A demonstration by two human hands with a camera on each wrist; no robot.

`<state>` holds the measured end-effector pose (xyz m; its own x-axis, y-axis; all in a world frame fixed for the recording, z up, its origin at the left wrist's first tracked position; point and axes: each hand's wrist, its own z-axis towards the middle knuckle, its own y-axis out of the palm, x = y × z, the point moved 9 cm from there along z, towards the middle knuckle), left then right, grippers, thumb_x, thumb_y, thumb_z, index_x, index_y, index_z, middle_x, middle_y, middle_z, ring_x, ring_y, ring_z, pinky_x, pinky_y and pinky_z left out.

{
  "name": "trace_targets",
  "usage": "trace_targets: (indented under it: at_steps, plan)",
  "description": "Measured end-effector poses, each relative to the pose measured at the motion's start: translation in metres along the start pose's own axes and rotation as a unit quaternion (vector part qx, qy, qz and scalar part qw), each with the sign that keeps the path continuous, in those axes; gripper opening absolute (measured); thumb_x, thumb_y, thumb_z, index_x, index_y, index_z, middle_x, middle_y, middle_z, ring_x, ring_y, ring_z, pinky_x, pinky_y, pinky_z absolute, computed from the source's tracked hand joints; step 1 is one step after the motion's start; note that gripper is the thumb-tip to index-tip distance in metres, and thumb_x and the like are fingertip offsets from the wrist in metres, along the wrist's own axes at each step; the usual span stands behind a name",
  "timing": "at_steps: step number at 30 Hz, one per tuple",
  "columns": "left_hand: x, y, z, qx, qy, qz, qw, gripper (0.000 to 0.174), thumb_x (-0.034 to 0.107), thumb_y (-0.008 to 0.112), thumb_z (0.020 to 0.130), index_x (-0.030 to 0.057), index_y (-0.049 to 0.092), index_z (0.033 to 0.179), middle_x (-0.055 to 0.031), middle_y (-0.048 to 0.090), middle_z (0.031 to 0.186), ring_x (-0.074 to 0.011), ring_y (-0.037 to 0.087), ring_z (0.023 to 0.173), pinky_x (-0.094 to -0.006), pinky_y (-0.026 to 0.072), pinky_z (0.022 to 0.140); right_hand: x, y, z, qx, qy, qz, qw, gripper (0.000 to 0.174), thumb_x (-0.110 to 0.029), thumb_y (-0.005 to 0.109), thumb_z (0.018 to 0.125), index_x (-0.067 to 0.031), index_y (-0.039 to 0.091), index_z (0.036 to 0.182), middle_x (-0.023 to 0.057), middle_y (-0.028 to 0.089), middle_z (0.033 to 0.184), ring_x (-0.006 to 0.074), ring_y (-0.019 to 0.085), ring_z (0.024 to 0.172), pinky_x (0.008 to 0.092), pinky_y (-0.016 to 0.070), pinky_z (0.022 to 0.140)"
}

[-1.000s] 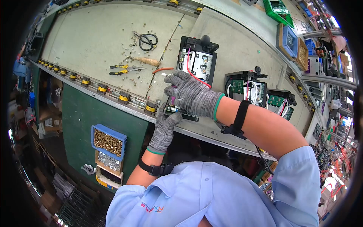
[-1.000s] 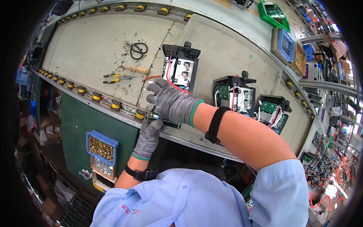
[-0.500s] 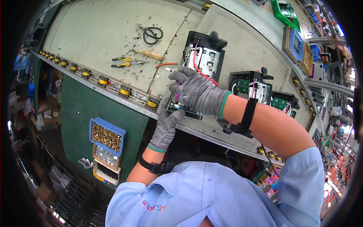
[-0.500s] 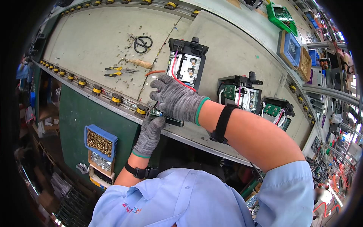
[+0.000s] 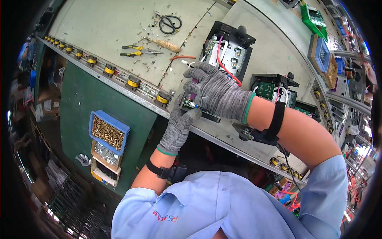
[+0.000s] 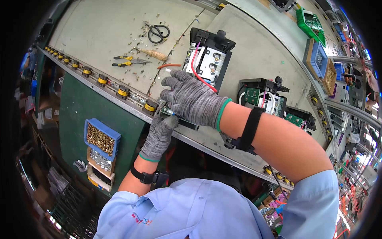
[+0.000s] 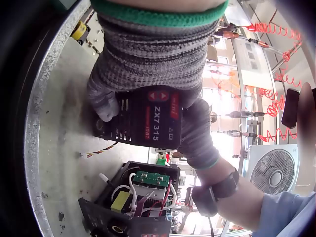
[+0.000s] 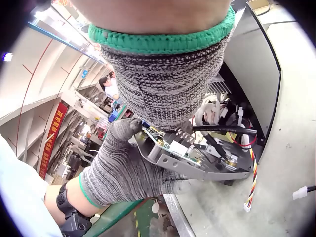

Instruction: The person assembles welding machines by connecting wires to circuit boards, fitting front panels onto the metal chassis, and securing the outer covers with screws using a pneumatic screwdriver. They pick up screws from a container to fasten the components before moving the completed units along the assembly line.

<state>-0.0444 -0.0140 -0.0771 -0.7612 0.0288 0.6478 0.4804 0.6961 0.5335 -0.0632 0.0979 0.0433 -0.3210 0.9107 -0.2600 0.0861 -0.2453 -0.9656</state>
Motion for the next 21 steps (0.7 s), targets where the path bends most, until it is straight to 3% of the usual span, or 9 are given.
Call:
trace_targets:
  at_steps: [3, 5, 9, 10, 11, 14, 16, 19, 21]
  plan:
    - [0.001, 0.003, 0.002, 0.008, 0.002, 0.01, 1.0, 0.07, 0.025, 0.081, 0.088, 0.0054, 0.043, 0.144, -0.0053, 0.058, 0.127, -0.0135, 0.059, 0.113, -0.0293, 0.0514, 0.099, -0.006, 0.002, -0.001, -0.018, -0.028, -0.052, 0.998, 0.032, -0.021, 0.068, 0.084, -0.006, 0.071, 0.111, 0.0113, 0.063, 0.126, 0.034, 0.052, 0.13, 0.0458, 0.0403, 0.115]
    - [0.005, 0.006, -0.001, 0.016, 0.0, 0.012, 1.0, 0.07, 0.026, 0.081, 0.088, 0.0051, 0.044, 0.143, -0.0053, 0.058, 0.127, -0.0129, 0.06, 0.112, -0.0277, 0.0515, 0.098, -0.002, 0.001, 0.0, -0.018, 0.009, -0.059, 0.998, 0.02, -0.02, 0.068, 0.08, -0.0146, 0.08, 0.094, 0.0037, 0.067, 0.121, 0.0271, 0.051, 0.133, 0.0425, 0.0329, 0.119]
    - [0.022, 0.02, -0.002, 0.036, -0.001, 0.031, 0.999, 0.052, 0.029, 0.082, 0.086, 0.0075, 0.057, 0.127, 0.0001, 0.064, 0.107, -0.0076, 0.061, 0.089, -0.0238, 0.0516, 0.077, -0.002, -0.038, -0.01, -0.017, 0.067, -0.076, 0.995, 0.014, -0.018, 0.07, 0.078, -0.0171, 0.081, 0.087, 0.0053, 0.068, 0.117, 0.0282, 0.053, 0.129, 0.042, 0.0359, 0.115]
    - [0.028, 0.024, -0.003, 0.04, 0.013, 0.032, 0.999, 0.046, 0.031, 0.082, 0.086, 0.0091, 0.061, 0.121, 0.0031, 0.064, 0.097, -0.005, 0.057, 0.079, -0.0219, 0.0475, 0.069, -0.005, -0.069, -0.028, 0.069, 0.105, -0.033, 0.992, 0.019, -0.015, 0.071, 0.078, -0.0149, 0.08, 0.095, 0.0069, 0.067, 0.114, 0.0293, 0.052, 0.129, 0.043, 0.0401, 0.11]
    - [0.015, 0.009, 0.004, 0.027, -0.018, 0.044, 0.999, 0.056, 0.028, 0.082, 0.084, 0.0093, 0.058, 0.131, -0.0022, 0.069, 0.105, -0.0133, 0.068, 0.087, -0.0302, 0.0596, 0.073, -0.009, -0.084, -0.05, 0.09, 0.171, 0.038, 0.98, 0.022, -0.014, 0.071, 0.079, -0.0139, 0.077, 0.1, 0.0084, 0.067, 0.113, 0.0305, 0.055, 0.125, 0.0439, 0.0425, 0.107]
    - [0.016, 0.009, 0.005, 0.021, -0.035, 0.064, 0.997, 0.053, 0.032, 0.082, 0.084, 0.0075, 0.06, 0.127, -0.0033, 0.071, 0.107, -0.0134, 0.069, 0.088, -0.031, 0.0609, 0.074, -0.035, -0.059, -0.123, 0.12, 0.323, 0.294, 0.892, 0.03, -0.009, 0.068, 0.084, -0.0124, 0.069, 0.114, 0.0141, 0.066, 0.111, 0.0349, 0.064, 0.108, 0.0477, 0.0468, 0.099]
    - [0.02, 0.011, 0.004, 0.03, -0.038, 0.066, 0.997, 0.053, 0.032, 0.082, 0.085, 0.0075, 0.061, 0.126, -0.0033, 0.071, 0.107, -0.0133, 0.069, 0.089, -0.0309, 0.0609, 0.075, -0.05, 0.034, -0.167, 0.184, 0.452, 0.471, 0.735, 0.03, -0.015, 0.066, 0.093, -0.0102, 0.065, 0.122, 0.0199, 0.068, 0.109, 0.0394, 0.065, 0.102, 0.0508, 0.0479, 0.095]
    - [0.023, 0.011, 0.002, 0.028, -0.054, 0.098, 0.993, 0.054, 0.037, 0.081, 0.085, 0.0081, 0.062, 0.126, -0.0033, 0.071, 0.11, -0.0144, 0.069, 0.094, -0.0328, 0.0596, 0.081, -0.045, 0.152, -0.188, 0.183, 0.611, 0.445, 0.629, 0.031, -0.019, 0.063, 0.096, -0.0082, 0.064, 0.125, 0.0201, 0.069, 0.109, 0.0389, 0.065, 0.105, 0.0491, 0.0479, 0.094]
    - [0.019, 0.008, 0.004, 0.021, -0.061, 0.102, 0.993, 0.056, 0.042, 0.079, 0.086, 0.0084, 0.062, 0.128, -0.0038, 0.071, 0.112, -0.0159, 0.068, 0.098, -0.0346, 0.057, 0.086, -0.03, 0.164, -0.174, 0.213, 0.637, 0.393, 0.628, 0.03, -0.021, 0.063, 0.096, -0.0064, 0.065, 0.123, 0.0195, 0.07, 0.104, 0.0379, 0.066, 0.099, 0.0475, 0.049, 0.091]
